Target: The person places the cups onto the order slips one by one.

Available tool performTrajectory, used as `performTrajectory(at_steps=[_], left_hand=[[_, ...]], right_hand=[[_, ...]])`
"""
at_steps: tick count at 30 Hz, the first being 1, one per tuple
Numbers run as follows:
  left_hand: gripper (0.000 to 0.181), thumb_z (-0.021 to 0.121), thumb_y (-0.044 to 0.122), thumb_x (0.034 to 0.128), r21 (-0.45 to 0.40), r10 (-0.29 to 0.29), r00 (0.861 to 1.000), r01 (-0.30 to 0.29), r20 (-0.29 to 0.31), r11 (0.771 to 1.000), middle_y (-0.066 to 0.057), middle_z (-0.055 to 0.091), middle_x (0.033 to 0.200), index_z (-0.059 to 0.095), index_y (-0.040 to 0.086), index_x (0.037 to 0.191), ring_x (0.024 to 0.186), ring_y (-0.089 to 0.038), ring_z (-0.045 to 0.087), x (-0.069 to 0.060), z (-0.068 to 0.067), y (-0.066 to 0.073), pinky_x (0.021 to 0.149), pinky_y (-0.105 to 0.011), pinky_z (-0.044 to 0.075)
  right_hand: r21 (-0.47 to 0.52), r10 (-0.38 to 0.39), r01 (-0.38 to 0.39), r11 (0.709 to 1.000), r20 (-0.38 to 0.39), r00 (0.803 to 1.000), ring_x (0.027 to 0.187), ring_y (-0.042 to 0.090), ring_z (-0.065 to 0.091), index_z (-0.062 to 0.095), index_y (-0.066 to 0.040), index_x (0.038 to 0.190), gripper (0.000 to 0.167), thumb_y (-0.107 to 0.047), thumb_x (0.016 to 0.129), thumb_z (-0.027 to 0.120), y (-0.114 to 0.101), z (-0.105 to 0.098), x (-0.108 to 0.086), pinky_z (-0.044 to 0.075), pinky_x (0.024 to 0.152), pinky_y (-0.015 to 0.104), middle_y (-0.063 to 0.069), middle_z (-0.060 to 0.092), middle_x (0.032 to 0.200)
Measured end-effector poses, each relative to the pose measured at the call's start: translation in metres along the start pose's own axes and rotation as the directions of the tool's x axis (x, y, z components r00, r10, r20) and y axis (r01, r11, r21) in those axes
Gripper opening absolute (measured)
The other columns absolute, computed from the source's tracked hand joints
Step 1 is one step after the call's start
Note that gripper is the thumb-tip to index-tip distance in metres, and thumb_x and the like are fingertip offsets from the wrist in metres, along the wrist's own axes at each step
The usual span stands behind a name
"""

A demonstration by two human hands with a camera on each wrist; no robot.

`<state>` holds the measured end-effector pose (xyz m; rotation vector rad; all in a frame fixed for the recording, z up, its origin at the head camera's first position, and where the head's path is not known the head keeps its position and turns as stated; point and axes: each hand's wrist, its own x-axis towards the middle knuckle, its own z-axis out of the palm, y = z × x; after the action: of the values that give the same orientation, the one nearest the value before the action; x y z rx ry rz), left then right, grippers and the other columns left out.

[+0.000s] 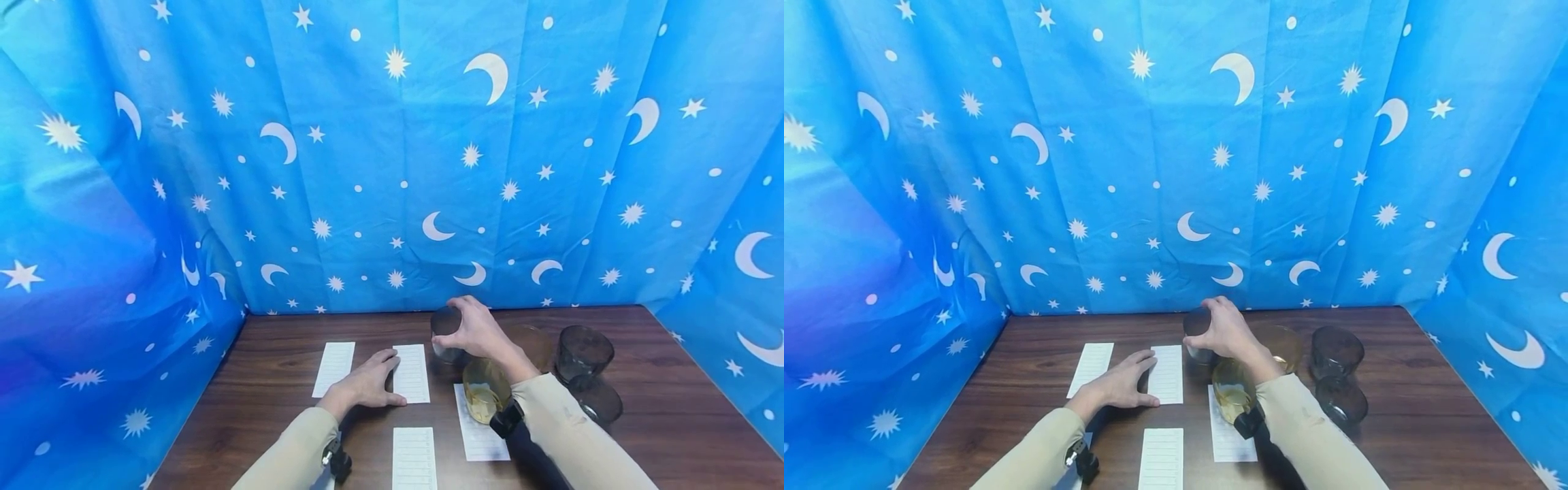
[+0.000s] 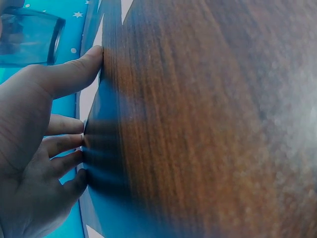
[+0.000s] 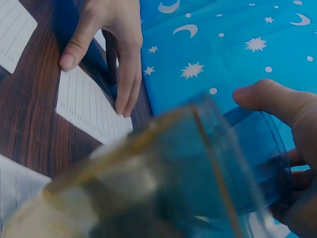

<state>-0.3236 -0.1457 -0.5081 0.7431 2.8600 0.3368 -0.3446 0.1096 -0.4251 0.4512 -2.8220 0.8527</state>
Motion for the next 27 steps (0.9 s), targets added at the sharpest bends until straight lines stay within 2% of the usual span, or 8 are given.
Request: performTrajectory(at_steps=[16,27], left_hand=[[0.091,0.073,0.058,0.0788,0.009,0.01,1.0,-0.01,0.008,1.0,-0.011,0.033,0.156,0.042,0.005,0.146,0.145,-0.027,0.031,0.002,-0.001,0.0,0.116,-0.042,0.033],[0.091,0.075,0.057,0.0769,-0.001,-0.013,1.0,0.013,0.01,1.0,-0.01,0.035,0.155,0.044,0.007,0.146,0.144,-0.027,0.033,0.002,-0.001,0.001,0.115,-0.043,0.034]], right_hand=[[0.008,-0.013,0.013,1.0,0.016,1.0,0.122,0.033,0.052,0.056,-0.003,0.131,0.084,-0.047,0.066,0.086,-0.025,0.01,0.004,0.048,0.102,0.05,0.015,0.055,0.132],[0.02,-0.022,0.021,1.0,0.044,0.999,0.123,0.032,0.052,0.057,-0.006,0.131,0.082,-0.047,0.066,0.087,-0.038,0.022,0.005,0.046,0.103,0.05,0.013,0.056,0.132]])
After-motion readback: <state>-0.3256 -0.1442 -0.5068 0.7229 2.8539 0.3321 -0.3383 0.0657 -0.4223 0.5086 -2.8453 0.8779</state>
